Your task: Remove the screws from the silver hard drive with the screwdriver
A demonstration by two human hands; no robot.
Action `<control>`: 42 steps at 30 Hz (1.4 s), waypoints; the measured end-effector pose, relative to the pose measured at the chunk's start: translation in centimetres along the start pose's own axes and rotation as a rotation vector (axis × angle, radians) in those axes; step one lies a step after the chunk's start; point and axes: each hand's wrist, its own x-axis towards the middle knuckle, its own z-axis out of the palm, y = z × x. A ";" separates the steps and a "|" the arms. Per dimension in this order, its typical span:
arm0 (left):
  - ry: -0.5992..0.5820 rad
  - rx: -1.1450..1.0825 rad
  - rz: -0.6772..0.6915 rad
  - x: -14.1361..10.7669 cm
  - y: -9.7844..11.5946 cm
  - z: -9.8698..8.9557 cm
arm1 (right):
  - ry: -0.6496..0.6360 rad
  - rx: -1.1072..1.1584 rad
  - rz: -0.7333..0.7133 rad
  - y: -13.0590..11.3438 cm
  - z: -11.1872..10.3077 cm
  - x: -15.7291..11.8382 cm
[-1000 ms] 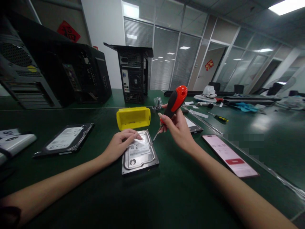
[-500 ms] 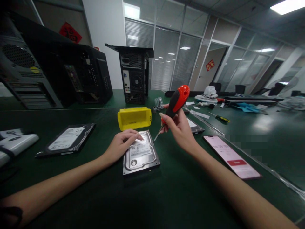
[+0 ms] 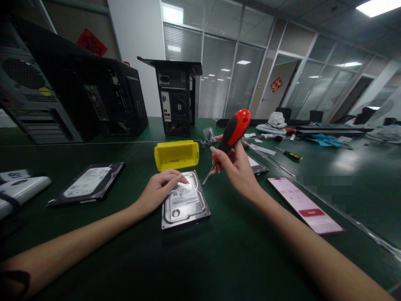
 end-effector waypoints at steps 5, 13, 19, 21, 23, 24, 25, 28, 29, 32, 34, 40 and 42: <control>0.010 -0.011 0.005 0.1 0.0 0.1 | -0.007 0.002 0.003 0.0 0.2 0.0; 0.012 -0.010 -0.005 0.2 0.3 0.1 | -0.012 -0.014 0.003 0.1 0.0 -0.1; 0.011 -0.007 -0.002 0.1 0.1 0.1 | -0.023 -0.014 -0.003 0.1 0.0 -0.1; 0.010 -0.008 -0.004 0.1 0.1 0.1 | -0.021 -0.014 -0.002 0.1 0.0 -0.1; 0.009 -0.012 -0.006 0.1 0.1 0.1 | -0.017 -0.016 -0.002 0.1 0.0 -0.1; 0.009 -0.013 -0.007 0.1 0.1 0.1 | -0.018 -0.019 0.000 0.1 0.0 -0.1; 0.009 -0.014 -0.007 0.0 0.1 0.1 | -0.019 -0.022 0.004 0.1 0.1 -0.1; 0.010 -0.013 -0.001 0.1 0.0 0.1 | -0.020 -0.020 0.005 0.1 0.2 -0.1; 0.010 -0.014 0.002 0.1 0.0 0.1 | -0.019 -0.016 0.005 0.1 0.2 -0.1; 0.011 -0.020 0.006 0.2 -0.2 0.2 | -0.012 -0.009 0.002 0.1 0.3 -0.2; 0.009 -0.023 0.009 0.2 -0.2 0.2 | -0.012 -0.005 0.007 0.1 0.4 -0.2; 0.019 -0.031 0.005 0.1 -0.1 0.2 | -0.009 0.019 -0.007 0.1 0.3 -0.1; 0.020 -0.030 0.005 0.1 -0.2 0.1 | 0.000 0.030 -0.025 0.1 0.2 0.0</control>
